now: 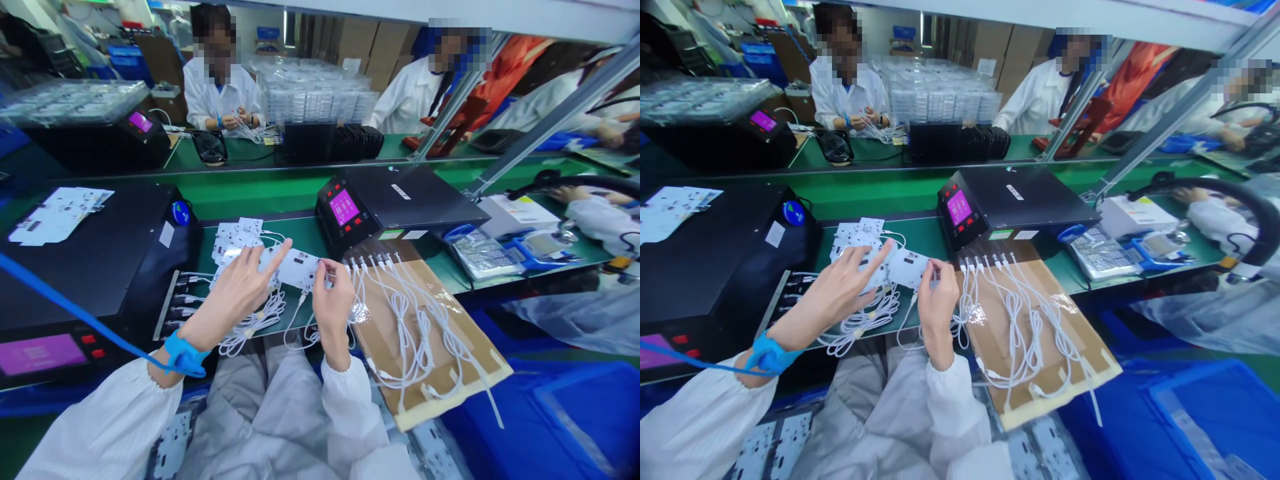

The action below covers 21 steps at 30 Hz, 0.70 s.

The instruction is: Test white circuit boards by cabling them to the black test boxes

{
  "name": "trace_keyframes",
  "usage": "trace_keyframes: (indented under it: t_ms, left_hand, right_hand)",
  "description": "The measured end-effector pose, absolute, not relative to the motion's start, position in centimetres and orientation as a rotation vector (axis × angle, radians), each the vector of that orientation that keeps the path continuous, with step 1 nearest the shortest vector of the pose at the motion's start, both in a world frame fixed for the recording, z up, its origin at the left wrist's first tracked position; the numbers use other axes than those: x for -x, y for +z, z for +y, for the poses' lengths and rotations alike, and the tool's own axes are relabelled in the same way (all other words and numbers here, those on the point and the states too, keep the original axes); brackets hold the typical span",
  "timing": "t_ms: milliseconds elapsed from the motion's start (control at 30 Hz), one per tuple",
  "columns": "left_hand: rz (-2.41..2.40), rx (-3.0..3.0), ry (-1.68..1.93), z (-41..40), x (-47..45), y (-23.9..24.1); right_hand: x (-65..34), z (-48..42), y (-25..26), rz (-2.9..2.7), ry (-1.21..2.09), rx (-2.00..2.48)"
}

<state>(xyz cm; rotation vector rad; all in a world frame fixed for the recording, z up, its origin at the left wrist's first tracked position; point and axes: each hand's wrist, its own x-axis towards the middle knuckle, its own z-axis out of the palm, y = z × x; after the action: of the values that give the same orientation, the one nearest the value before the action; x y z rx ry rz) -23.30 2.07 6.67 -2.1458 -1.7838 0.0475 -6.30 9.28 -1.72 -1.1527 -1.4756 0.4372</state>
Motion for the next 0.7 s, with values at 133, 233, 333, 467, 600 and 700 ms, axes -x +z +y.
trace_keyframes:
  t_ms: [133,233,333,467,600,700]
  left_hand:
    - [-1.879,2.036,0.037,1.4,24.7,7.0]
    - [-1.957,1.972,-0.011,0.6,25.4,7.1]
    - [-2.041,1.941,-0.124,-0.4,25.6,7.3]
    - [-2.062,1.943,-0.280,-1.7,25.1,7.4]
    - [-2.061,1.945,-0.575,-2.8,24.3,7.3]
    - [-2.112,1.981,-0.763,-3.1,23.6,7.2]
  right_hand:
    - [6.8,10.7,-4.3,-1.422,0.531,1.274]
    - [7.2,11.6,-6.2,-1.387,0.543,1.348]
    - [7.6,12.5,-7.5,-1.370,0.540,1.434]
    - [8.1,12.9,-7.9,-1.406,0.488,1.541]
    - [7.7,9.7,-6.4,-1.561,0.408,1.491]
    - [5.4,4.6,-4.8,-1.756,0.423,1.322]
